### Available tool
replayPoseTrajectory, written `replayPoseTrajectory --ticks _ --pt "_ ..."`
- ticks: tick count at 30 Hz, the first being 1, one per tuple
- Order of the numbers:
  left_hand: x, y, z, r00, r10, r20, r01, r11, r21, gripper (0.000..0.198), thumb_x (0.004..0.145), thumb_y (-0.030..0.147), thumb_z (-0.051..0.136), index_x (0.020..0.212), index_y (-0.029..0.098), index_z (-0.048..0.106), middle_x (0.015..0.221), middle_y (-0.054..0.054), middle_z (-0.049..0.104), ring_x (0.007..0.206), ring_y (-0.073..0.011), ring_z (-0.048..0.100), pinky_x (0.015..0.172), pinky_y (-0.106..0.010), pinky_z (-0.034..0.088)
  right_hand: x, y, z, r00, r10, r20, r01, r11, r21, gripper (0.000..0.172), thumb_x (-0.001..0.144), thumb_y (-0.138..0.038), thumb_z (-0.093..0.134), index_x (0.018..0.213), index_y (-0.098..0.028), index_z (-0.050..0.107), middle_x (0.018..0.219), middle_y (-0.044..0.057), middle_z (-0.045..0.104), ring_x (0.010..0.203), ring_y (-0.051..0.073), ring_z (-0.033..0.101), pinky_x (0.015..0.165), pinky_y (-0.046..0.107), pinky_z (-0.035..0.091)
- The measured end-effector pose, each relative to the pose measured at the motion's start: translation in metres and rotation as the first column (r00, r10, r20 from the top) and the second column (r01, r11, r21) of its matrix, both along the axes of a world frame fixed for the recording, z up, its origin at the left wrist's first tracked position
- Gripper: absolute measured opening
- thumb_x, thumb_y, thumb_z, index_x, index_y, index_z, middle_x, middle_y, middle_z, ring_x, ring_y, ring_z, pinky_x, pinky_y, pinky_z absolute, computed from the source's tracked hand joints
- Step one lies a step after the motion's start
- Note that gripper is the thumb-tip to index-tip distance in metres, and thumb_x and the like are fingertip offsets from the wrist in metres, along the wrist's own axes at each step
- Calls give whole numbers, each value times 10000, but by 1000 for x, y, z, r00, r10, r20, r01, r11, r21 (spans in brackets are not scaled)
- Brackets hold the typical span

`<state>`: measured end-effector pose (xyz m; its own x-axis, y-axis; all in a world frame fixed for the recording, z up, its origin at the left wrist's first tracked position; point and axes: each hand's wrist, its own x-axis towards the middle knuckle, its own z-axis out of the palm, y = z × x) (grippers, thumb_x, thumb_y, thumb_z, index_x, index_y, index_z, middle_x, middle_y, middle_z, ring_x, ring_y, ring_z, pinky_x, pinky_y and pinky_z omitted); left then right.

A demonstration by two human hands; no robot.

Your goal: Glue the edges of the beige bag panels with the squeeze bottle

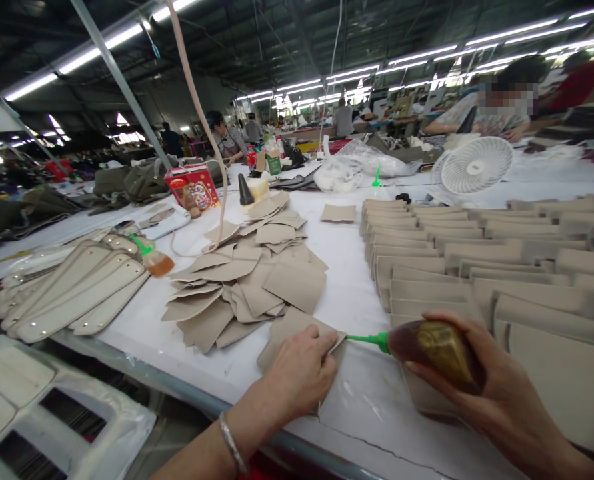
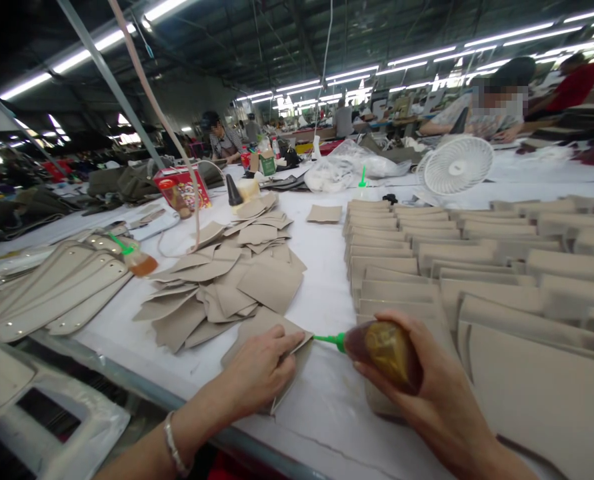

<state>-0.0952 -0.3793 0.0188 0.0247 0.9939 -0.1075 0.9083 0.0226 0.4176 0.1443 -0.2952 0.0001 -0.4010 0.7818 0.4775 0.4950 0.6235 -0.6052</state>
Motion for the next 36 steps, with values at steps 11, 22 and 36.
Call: replayPoseTrajectory --ticks 11,22,36 --pt "-1 -2 5 1000 5 24 -4 999 -44 496 830 209 358 1266 328 563 900 -23 555 820 -220 599 742 -319 451 1 -2 -5 999 44 -13 -45 993 -113 496 810 -574 659 1205 -326 488 1074 -6 606 894 212 628 761 284 534" --pt "-9 -6 -1 990 25 135 -16 997 -70 501 905 251 346 1367 357 507 943 -14 564 901 -194 607 819 -287 448 4 -16 -6 995 88 -37 -95 954 -283 512 809 -544 672 1215 -301 477 1113 32 597 938 251 623 787 311 533" --pt "-6 -13 -7 981 38 188 -34 999 -21 489 922 235 362 1393 269 491 1049 -40 633 994 -210 603 900 -308 452 -1 -37 -15 992 87 -90 -114 926 -360 537 759 -547 700 1206 -306 528 1120 11 626 934 244 639 799 313 544"
